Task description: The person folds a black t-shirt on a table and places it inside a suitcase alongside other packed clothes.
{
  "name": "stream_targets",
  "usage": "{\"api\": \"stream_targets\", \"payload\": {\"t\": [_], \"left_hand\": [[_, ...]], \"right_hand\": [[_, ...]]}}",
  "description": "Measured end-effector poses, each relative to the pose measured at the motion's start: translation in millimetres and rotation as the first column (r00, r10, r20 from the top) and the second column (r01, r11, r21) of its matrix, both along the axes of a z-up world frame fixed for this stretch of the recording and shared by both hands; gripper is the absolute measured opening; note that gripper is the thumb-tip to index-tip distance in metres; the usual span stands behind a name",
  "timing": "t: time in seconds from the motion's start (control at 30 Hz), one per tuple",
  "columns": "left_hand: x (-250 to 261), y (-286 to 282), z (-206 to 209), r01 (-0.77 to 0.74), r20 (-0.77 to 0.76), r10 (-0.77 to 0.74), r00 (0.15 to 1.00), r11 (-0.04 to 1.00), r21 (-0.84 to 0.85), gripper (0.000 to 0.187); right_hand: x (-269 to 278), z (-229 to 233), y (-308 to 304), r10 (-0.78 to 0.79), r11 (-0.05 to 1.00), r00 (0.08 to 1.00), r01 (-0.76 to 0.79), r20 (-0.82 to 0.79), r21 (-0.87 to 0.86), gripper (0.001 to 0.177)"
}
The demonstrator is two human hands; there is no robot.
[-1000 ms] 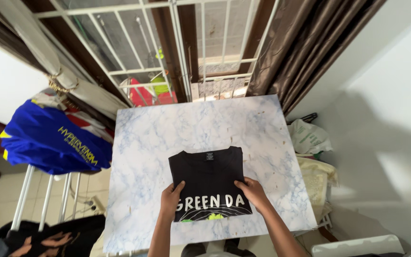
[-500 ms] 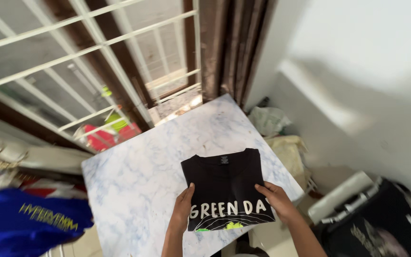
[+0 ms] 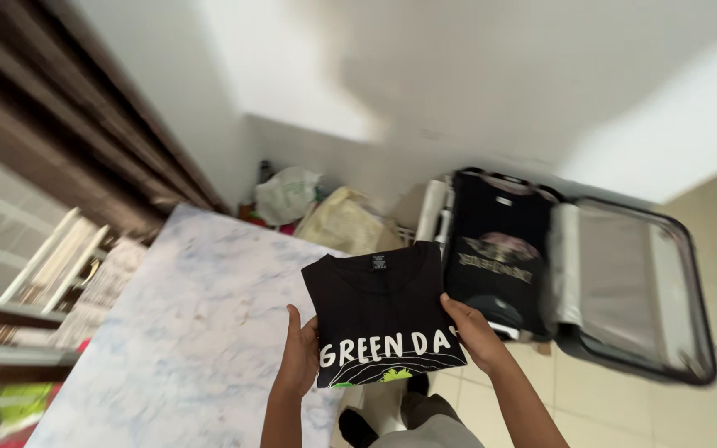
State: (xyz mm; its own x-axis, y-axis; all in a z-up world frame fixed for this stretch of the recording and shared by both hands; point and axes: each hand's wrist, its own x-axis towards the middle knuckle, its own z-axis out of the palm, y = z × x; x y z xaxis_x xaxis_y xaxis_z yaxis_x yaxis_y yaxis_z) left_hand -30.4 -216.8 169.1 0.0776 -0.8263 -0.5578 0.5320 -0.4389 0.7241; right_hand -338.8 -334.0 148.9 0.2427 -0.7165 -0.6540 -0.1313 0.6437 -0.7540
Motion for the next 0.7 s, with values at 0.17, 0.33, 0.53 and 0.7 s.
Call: {"api": "stream_targets", "payload": {"t": [0.17,0.33,0.53,0.7], "left_hand": [[-45,-46,3,0.196,0.006,-0.195,0.981,0.980,-0.043,0.110],[-97,-96,-1,0.295,-0.007,-0.295,0.955,0.955,0.022,0.107],[-161,-150,-10,0.354,0.025,-0.353,0.935,0.935,-0.034,0.101],[-210,-189,-28,0.334,0.115,-0.339,0.934,0.941,0.064,0.097]], "right_hand": [[-58,7,7,-0.174,0.983,0.984,0.176,-0.038,0.059,0.070],[-114,0,4,-0.283,0.956,0.957,0.286,-0.057,0.058,0.074],[-179,-13,-25,-0.365,0.927,0.930,0.367,-0.038,0.083,0.076],[-224,-31,-58,-0.348,0.934,0.937,0.348,-0.007,0.076,0.076]]}}
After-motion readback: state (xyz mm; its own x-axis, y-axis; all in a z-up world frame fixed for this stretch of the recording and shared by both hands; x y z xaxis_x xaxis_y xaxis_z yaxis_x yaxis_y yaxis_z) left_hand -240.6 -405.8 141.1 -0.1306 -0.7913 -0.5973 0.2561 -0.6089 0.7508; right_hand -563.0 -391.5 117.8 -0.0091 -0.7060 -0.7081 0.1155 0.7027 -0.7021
